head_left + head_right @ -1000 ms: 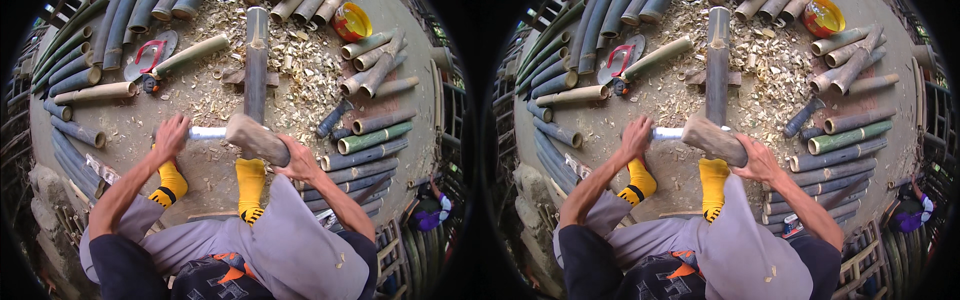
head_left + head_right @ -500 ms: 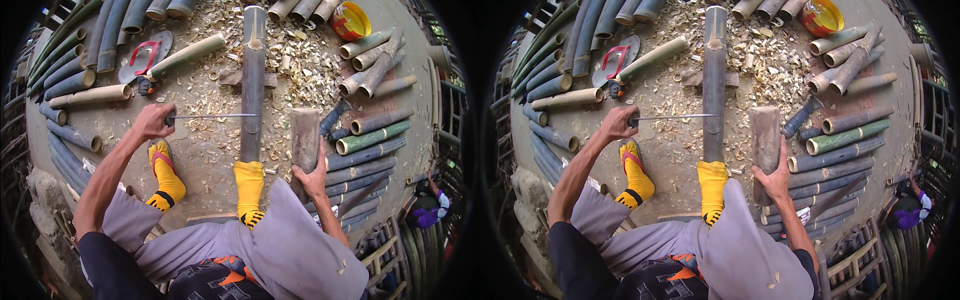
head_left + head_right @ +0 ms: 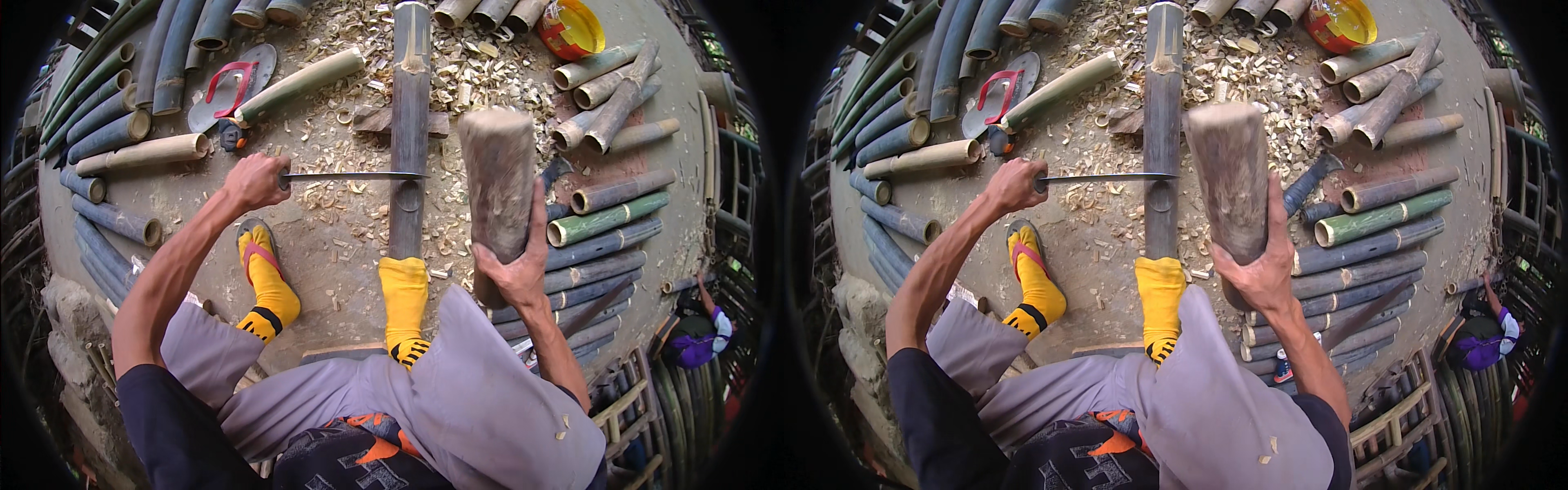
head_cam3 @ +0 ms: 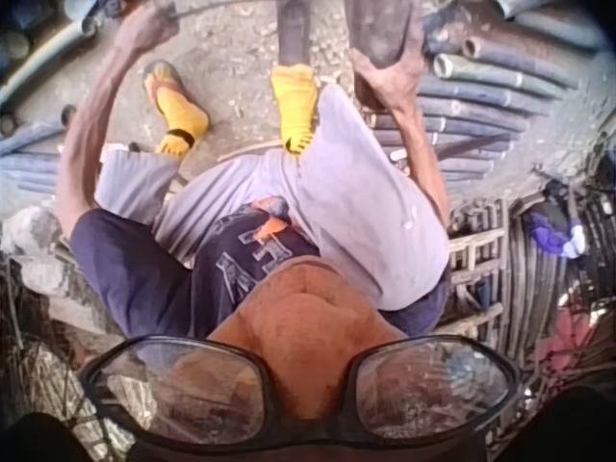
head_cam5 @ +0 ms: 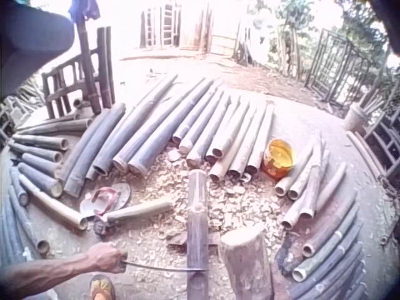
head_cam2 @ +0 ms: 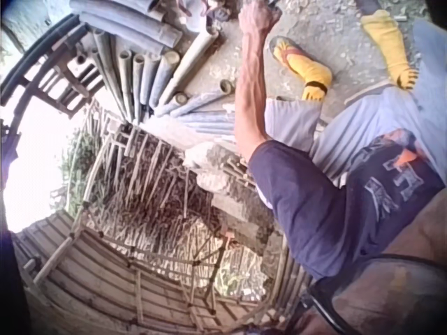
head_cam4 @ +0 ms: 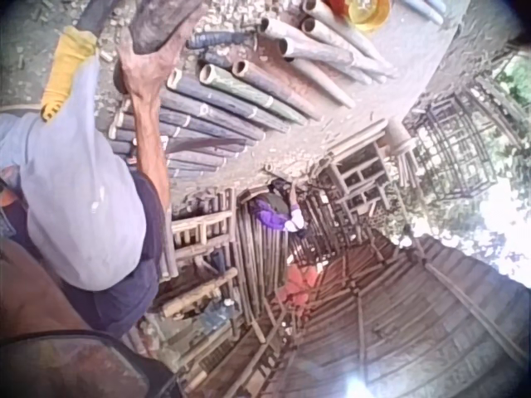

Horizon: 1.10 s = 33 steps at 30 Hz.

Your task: The person sits on the ground and uses a knife and a wooden mallet to cut, shape, and assemble bamboo pieces. They repeatedly strike bamboo segments with the mallet and carve them with the knife, creating a pile of shavings.

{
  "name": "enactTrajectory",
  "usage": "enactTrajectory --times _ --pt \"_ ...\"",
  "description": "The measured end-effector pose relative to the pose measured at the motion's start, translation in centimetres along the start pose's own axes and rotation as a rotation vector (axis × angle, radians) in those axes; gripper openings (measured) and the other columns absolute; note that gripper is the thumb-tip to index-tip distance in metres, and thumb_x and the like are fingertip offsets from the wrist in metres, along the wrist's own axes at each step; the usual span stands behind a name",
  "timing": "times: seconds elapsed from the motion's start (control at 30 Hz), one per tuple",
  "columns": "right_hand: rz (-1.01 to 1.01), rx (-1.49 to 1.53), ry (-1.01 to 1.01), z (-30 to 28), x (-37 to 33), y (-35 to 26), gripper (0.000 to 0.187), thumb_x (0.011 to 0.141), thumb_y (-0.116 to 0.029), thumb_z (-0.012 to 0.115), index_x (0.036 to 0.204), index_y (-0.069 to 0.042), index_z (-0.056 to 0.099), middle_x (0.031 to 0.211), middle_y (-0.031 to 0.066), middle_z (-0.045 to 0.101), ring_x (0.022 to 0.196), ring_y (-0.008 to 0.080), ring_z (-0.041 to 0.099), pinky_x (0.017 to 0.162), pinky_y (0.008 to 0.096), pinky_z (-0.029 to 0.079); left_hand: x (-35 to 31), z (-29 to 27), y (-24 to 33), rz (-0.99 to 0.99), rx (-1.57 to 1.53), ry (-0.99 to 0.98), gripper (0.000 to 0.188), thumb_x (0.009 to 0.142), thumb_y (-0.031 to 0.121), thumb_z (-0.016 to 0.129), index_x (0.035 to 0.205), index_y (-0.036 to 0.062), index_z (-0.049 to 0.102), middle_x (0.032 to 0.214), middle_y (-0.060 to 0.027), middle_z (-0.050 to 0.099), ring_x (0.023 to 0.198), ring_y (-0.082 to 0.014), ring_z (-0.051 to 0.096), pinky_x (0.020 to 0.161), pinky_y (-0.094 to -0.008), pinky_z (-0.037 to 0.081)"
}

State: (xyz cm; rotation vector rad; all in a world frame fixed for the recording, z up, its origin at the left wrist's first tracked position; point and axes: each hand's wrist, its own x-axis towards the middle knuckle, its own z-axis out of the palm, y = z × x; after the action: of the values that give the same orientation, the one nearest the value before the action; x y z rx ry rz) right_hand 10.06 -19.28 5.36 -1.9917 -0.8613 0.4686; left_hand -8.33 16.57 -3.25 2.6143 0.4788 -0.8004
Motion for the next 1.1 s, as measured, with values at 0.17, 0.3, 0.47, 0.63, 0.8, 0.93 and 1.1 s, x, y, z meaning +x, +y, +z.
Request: enactTrajectory --times 0.17,0.3,0.47,0.63,0.8,0.93,1.1 --pt "0.021 -0.045 -0.225 3.0 2.9 2.4 0.096 0.069 -0.012 0.072 0.149 -0.012 0.019 0.124 0.0199 0.054 0.11 0.0284 0.057 0.094 0.0392 0.047 1.0 -0.3 0.2 0.046 0.015 -0.012 0.027 0.066 0.022 0.067 0.085 0.0036 0.063 0.074 -0.0199 0.064 0.075 -0.0386 0.063 0.071 -0.0454 0.05" --pt "0.275 -0.105 -0.624 1.5 7.9 0.4 0.094 0.068 -0.015 0.071 0.148 -0.026 0.024 0.122 0.0224 0.057 0.104 0.0341 0.061 0.094 0.0431 0.05 1.5 -0.1 -0.1 0.063 -0.033 -0.084 0.029 0.065 0.021 0.068 0.087 0.0028 0.065 0.073 -0.0192 0.064 0.074 -0.0368 0.064 0.071 -0.044 0.051" --pt "-0.271 0.243 0.05 0.0 11.7 -6.6 0.098 0.069 -0.01 0.076 0.149 -0.014 0.02 0.13 0.0199 0.049 0.107 0.0292 0.059 0.089 0.0381 0.053 0.7 0.1 -0.7 0.053 -0.059 -0.077 0.029 0.065 0.02 0.068 0.088 0.0027 0.066 0.072 -0.0187 0.064 0.075 -0.0355 0.064 0.071 -0.0435 0.051" --pt "-0.153 -0.032 -0.229 3.5 6.4 1.1 0.096 0.072 -0.013 0.07 0.15 -0.023 0.014 0.106 0.0189 0.061 0.087 0.0283 0.065 0.082 0.0385 0.055 1.6 -0.7 0.5 0.056 -0.03 -0.077 0.03 0.064 0.022 0.069 0.088 0.0029 0.066 0.074 -0.0198 0.065 0.076 -0.0368 0.064 0.072 -0.044 0.051" --pt "0.025 -0.08 -0.551 1.8 8.9 -0.6 0.095 0.069 -0.021 0.074 0.149 -0.024 0.022 0.112 0.0251 0.062 0.095 0.0378 0.065 0.089 0.0459 0.053 1.0 1.5 -1.0 0.079 -0.041 -0.103 0.029 0.064 0.023 0.068 0.086 0.0041 0.067 0.074 -0.021 0.064 0.076 -0.0378 0.064 0.072 -0.0454 0.051" --pt "-0.132 0.332 -0.025 -0.1 12.1 -6.9 0.101 0.069 -0.015 0.076 0.15 -0.016 0.016 0.115 0.0207 0.059 0.099 0.0306 0.064 0.088 0.0385 0.054 0.7 0.4 -0.2 0.041 -0.082 -0.13 0.026 0.064 0.02 0.067 0.084 0.0032 0.065 0.073 -0.0194 0.064 0.075 -0.0374 0.064 0.071 -0.0446 0.051" --pt "-0.219 0.071 -0.162 4.1 6.4 1.3 0.098 0.073 -0.013 0.073 0.15 -0.023 0.013 0.12 0.0258 0.053 0.099 0.0323 0.062 0.085 0.0423 0.054 1.6 0.0 0.2 0.077 -0.087 -0.11 0.026 0.064 0.019 0.068 0.083 0.0016 0.064 0.07 -0.0192 0.064 0.073 -0.037 0.064 0.07 -0.0435 0.051"
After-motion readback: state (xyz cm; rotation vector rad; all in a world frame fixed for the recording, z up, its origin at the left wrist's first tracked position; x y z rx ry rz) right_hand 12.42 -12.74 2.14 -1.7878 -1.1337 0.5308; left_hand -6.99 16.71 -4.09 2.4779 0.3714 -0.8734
